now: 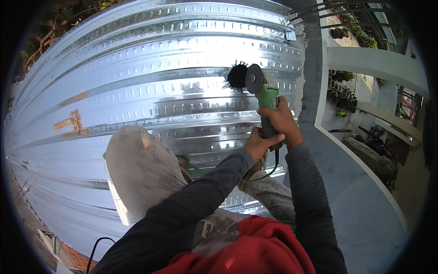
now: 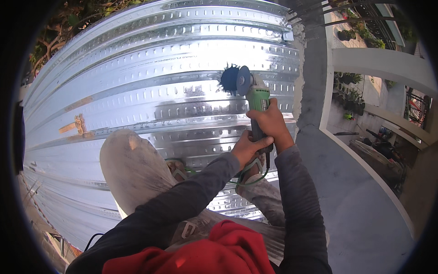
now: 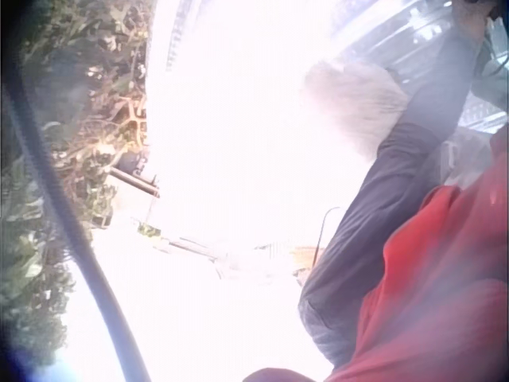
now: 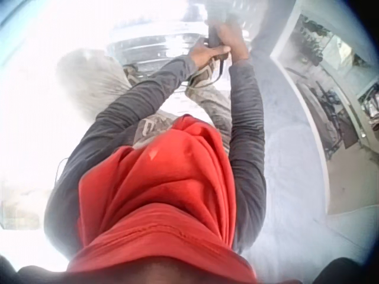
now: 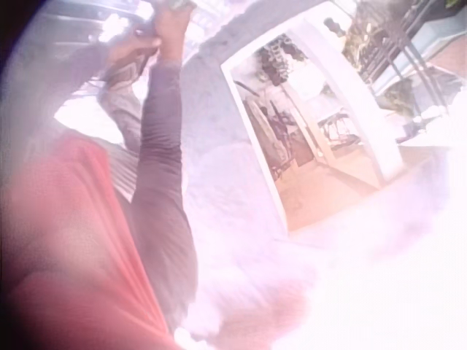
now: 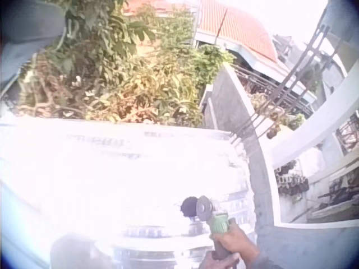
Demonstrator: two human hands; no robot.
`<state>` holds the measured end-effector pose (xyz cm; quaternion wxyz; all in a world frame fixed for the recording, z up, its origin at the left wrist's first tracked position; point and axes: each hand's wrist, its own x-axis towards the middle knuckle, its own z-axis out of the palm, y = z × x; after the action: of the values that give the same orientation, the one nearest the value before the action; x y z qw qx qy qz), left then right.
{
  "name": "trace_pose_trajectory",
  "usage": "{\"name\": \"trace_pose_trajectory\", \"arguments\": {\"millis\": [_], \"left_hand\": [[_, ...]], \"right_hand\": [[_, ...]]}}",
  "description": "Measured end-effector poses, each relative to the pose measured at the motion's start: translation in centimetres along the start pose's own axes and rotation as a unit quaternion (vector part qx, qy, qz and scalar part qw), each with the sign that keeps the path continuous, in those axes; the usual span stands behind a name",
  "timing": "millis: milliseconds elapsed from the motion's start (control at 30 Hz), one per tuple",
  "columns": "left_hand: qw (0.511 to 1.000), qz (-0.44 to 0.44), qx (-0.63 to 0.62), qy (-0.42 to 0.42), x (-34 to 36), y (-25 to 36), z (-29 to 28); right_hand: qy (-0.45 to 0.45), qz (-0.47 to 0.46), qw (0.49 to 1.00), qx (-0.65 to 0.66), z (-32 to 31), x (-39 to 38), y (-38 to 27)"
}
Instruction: The person uses an angle grinder to enlarge a hole in a metal roofing sheet and then inserts a white PVC pipe, using pliers to pull and secure the edges of the metal around the pipe.
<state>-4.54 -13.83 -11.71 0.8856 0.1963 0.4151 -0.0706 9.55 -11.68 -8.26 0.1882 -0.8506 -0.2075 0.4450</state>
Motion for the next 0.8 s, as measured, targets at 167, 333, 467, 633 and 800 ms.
{"name": "trace_pose_trajectory", "arguments": {"millis": [167,333,467,633,800], "left_hand": [[0.917,0.040,-0.349,-0.186,1.7,-0.6,0.8],[0.898,0.059,-0.406,-0.160,1.1,1.6,1.2],[0.892,0.055,-0.427,-0.137,1.7,3.2,1.0],[0.890,0.052,-0.434,-0.128,1.9,4.5,0.8],[0.882,0.043,-0.452,-0.124,1.7,4.9,1.2]], "right_hand": [[-0.065,0.029,0.982,-0.173,0.2,2.6,-1.0],[-0.113,0.089,0.974,-0.174,0.2,5.1,-2.4],[-0.148,0.114,0.962,-0.201,0.6,6.7,-4.2],[-0.162,0.141,0.956,-0.200,0.8,7.7,-5.3],[-0.169,0.157,0.950,-0.209,0.5,8.4,-5.1]]}}
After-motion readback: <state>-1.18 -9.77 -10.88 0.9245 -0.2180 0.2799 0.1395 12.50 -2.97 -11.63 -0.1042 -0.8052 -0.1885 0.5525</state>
